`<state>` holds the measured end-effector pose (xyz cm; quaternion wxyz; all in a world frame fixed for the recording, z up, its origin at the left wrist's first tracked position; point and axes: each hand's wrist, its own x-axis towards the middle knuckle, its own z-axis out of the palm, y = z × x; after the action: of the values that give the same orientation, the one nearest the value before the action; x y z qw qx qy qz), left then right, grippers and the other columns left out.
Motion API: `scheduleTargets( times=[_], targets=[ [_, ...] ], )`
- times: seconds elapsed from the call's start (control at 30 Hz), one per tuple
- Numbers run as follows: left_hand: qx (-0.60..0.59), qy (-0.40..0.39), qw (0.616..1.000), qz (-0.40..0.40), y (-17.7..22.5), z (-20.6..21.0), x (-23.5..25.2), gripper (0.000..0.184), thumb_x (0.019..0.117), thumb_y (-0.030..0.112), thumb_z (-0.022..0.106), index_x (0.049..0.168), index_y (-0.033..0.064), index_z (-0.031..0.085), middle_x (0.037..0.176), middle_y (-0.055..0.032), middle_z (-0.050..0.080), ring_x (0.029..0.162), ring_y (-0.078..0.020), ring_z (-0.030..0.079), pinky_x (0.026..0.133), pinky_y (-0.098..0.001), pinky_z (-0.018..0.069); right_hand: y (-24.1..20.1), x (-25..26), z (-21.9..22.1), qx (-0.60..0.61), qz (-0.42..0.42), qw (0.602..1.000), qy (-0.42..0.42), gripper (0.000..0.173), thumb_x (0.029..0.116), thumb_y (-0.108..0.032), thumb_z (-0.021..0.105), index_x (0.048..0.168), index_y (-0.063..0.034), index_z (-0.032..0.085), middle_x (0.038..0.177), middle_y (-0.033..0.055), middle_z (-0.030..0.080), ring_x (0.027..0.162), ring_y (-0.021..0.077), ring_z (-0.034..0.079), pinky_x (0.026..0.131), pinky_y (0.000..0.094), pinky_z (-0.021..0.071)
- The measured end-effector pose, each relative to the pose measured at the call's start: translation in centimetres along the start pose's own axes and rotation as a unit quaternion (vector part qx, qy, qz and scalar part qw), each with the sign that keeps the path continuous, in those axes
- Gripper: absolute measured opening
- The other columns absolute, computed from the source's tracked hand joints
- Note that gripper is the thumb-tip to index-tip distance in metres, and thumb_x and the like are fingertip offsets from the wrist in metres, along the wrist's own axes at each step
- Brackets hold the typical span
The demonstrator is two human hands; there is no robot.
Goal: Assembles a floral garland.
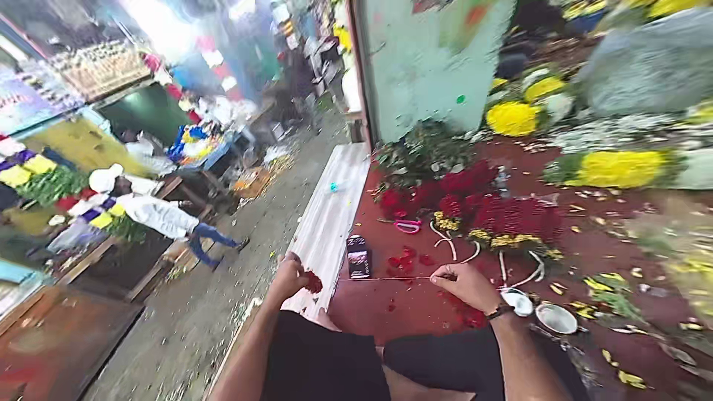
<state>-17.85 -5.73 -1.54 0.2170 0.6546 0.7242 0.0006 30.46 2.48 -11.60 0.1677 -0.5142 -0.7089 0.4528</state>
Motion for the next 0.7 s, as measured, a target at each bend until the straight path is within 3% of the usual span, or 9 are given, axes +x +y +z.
scheduleTargets(
  times=[0.13,0.23,0.3,0.47,0.6,0.7],
  targets=[
    [-0.033,0.022,0.999,0.017,2.5,-4.7,-0.2,0.024,0.0742,0.034,0.088,0.080,0.0129,0.080,0.120,-0.0128,0.068,0.122,-0.0328,0.057,0.108,-0.0554,0.0443,1.9,-1.6,-2.6,0.042,0.001,0.997,0.061,0.020,0.0914,-0.035,0.074,0.095,-0.0164,0.080,0.089,0.0021,0.075,0.085,0.0161,0.071,0.083,0.0484,0.0575],
    [-0.016,0.004,0.999,0.038,4.7,-7.7,0.0,0.024,0.0762,0.038,0.087,0.082,0.0155,0.081,0.114,-0.0081,0.070,0.117,-0.0289,0.059,0.103,-0.0540,0.0459,3.2,-3.8,-3.4,0.098,-0.002,0.989,0.112,0.019,0.0904,-0.033,0.074,0.094,-0.0161,0.080,0.085,0.0001,0.075,0.079,0.0118,0.070,0.078,0.0422,0.0580],
    [0.001,-0.017,0.998,0.052,6.1,-8.8,0.3,0.027,0.0787,0.042,0.085,0.085,0.0168,0.081,0.108,-0.0034,0.073,0.109,-0.0225,0.066,0.096,-0.0518,0.0526,4.3,-5.3,-3.6,0.124,0.000,0.983,0.136,0.017,0.0905,-0.031,0.074,0.093,-0.0153,0.079,0.084,-0.0004,0.075,0.077,0.0096,0.070,0.076,0.0392,0.0587],
    [0.033,-0.047,0.998,0.035,8.7,-8.7,1.3,0.033,0.0793,0.052,0.081,0.089,0.0206,0.081,0.093,-0.0006,0.076,0.096,-0.0224,0.071,0.091,-0.0575,0.0552,6.5,-7.4,-4.4,0.126,0.000,0.976,0.180,0.020,0.0902,-0.033,0.073,0.095,-0.0143,0.079,0.089,0.0004,0.076,0.083,0.0095,0.071,0.081,0.0395,0.0587],
    [-0.016,-0.028,0.999,0.025,8.5,-7.0,1.5,0.033,0.0823,0.042,0.084,0.093,0.0115,0.079,0.084,-0.0101,0.072,0.079,-0.0277,0.067,0.079,-0.0597,0.0549,6.8,-10.0,-6.1,0.127,0.033,0.972,0.197,0.018,0.0925,-0.027,0.075,0.099,-0.0110,0.079,0.092,0.0030,0.076,0.082,0.0106,0.071,0.081,0.0375,0.0603],
    [-0.021,0.008,0.999,0.042,6.9,-4.8,1.2,0.025,0.0794,0.042,0.087,0.087,0.0197,0.081,0.092,-0.0046,0.074,0.091,-0.0276,0.069,0.082,-0.0616,0.0546,7.5,-13.5,-7.2,0.131,0.082,0.969,0.193,0.017,0.0903,-0.025,0.077,0.098,-0.0094,0.077,0.093,0.0036,0.075,0.084,0.0121,0.070,0.082,0.0392,0.0598]
  ],
)
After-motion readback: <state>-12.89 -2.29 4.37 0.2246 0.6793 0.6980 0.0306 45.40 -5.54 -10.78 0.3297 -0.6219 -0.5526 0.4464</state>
